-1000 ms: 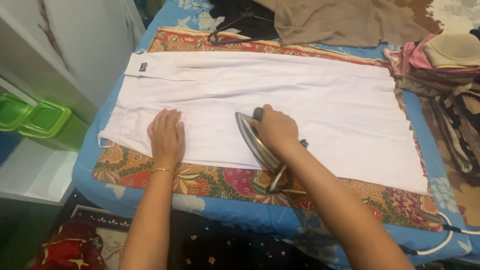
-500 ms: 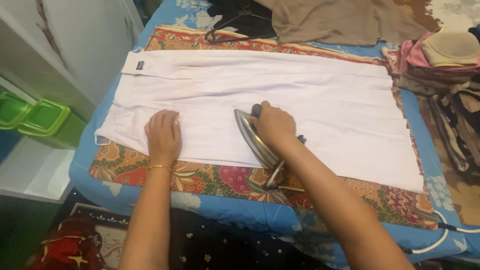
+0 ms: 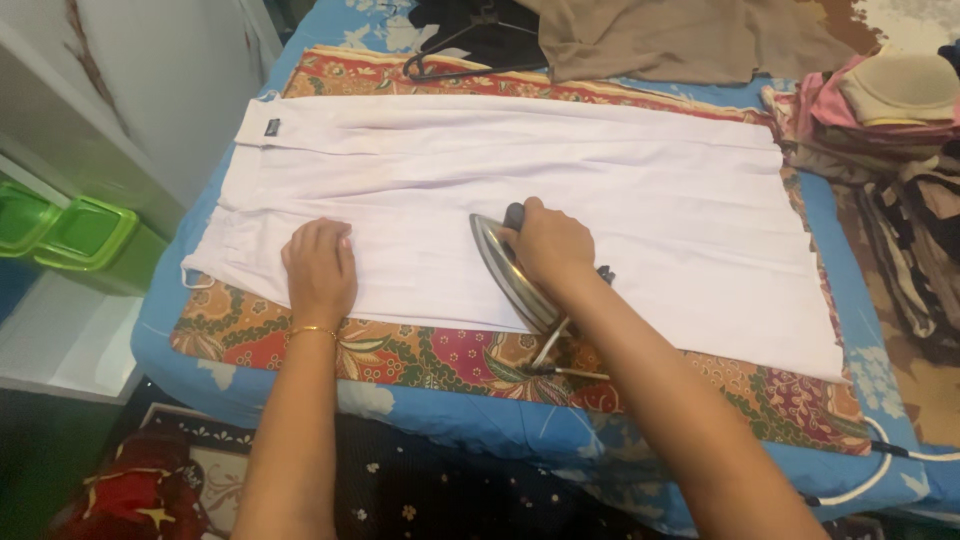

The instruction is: The person irons a white garment by first spraying it with water and then smoothing the fabric with a hot iron and by hand.

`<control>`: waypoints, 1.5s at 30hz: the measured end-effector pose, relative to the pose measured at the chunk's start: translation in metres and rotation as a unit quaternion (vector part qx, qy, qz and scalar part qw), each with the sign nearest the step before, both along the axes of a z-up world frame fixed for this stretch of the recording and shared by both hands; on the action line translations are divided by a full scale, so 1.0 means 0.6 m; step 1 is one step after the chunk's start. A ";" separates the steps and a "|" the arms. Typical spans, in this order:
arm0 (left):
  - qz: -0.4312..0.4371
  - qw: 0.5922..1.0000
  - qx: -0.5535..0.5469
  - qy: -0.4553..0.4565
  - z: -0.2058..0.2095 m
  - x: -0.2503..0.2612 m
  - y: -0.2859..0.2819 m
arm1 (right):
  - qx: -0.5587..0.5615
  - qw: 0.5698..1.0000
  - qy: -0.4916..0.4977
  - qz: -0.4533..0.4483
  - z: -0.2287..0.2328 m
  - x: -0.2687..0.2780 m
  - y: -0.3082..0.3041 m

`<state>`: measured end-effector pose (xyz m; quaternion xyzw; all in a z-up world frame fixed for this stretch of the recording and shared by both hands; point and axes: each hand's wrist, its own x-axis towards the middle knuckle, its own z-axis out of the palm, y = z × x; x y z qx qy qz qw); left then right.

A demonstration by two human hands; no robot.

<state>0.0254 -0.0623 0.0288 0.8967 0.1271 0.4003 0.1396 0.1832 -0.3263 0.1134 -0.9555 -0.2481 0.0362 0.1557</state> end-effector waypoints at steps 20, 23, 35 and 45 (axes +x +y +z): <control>0.007 1.000 0.000 -0.003 0.000 0.001 -0.001 | 0.005 1.000 -0.002 0.004 0.006 -0.015 -0.052; 0.010 1.000 -0.003 -0.004 -0.002 0.000 0.000 | -0.007 1.000 -0.001 -0.013 0.006 -0.030 -0.068; 0.016 1.000 -0.006 -0.012 -0.007 0.001 0.002 | 0.025 0.999 -0.021 -0.013 0.015 -0.023 -0.059; 0.018 1.000 -0.005 -0.016 0.002 0.002 -0.001 | 0.049 0.995 -0.036 0.085 0.017 -0.081 0.024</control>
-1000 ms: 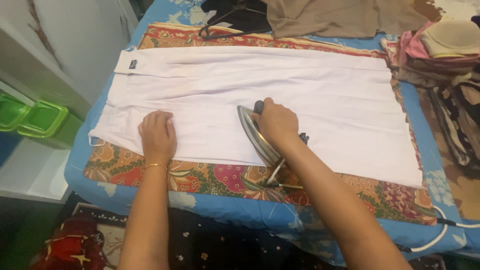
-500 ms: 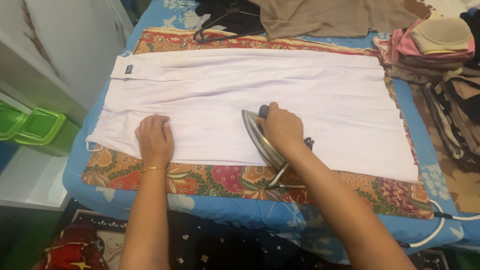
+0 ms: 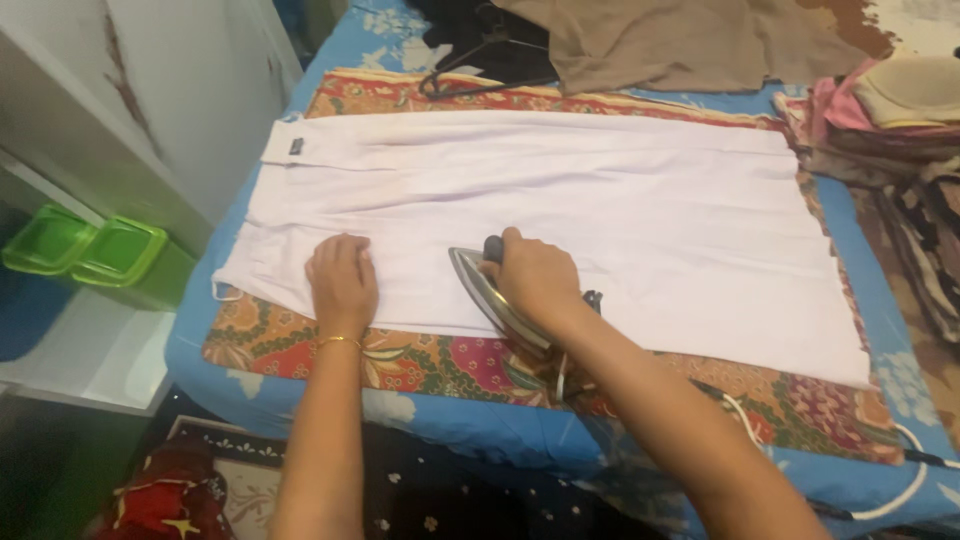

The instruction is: The person irons a white garment by first spraying it with water and then smoothing the fabric with a hot iron and by hand.

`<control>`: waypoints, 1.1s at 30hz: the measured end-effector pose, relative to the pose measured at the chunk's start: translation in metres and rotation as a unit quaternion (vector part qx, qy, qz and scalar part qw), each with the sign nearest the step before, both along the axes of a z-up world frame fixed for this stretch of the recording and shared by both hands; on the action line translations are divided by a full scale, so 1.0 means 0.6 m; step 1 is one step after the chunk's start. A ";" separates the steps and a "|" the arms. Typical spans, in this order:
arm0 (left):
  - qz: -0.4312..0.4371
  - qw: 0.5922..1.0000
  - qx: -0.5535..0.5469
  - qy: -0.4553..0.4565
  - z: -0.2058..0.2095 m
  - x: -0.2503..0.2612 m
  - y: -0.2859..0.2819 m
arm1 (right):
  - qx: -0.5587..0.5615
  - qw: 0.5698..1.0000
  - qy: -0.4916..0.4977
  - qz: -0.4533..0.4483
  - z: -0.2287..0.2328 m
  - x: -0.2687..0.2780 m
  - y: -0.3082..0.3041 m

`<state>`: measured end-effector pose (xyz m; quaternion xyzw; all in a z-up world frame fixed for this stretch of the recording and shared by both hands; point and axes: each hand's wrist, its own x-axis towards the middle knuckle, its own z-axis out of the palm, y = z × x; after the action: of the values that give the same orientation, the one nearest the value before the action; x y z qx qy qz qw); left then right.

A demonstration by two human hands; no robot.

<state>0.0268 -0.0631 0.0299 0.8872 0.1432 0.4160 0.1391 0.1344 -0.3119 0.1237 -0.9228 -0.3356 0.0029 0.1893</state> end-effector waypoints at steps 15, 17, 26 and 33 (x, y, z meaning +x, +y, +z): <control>0.057 0.996 0.016 0.059 -0.013 0.005 0.007 | -0.017 1.000 0.018 0.005 -0.016 0.046 0.070; 0.054 0.997 0.006 0.058 -0.013 0.008 0.005 | -0.017 1.000 0.011 0.005 -0.016 0.037 0.065; 0.044 0.998 0.001 0.045 -0.012 0.007 0.005 | -0.003 1.000 0.013 -0.007 -0.018 0.060 0.114; 0.048 0.998 0.005 0.039 -0.010 0.007 0.007 | 0.003 1.000 0.015 0.015 -0.022 0.047 0.075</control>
<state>0.0307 -0.0590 0.0242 0.8956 0.1885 0.3879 0.1090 0.1628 -0.2670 0.1105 -0.9169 -0.3465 0.0181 0.1970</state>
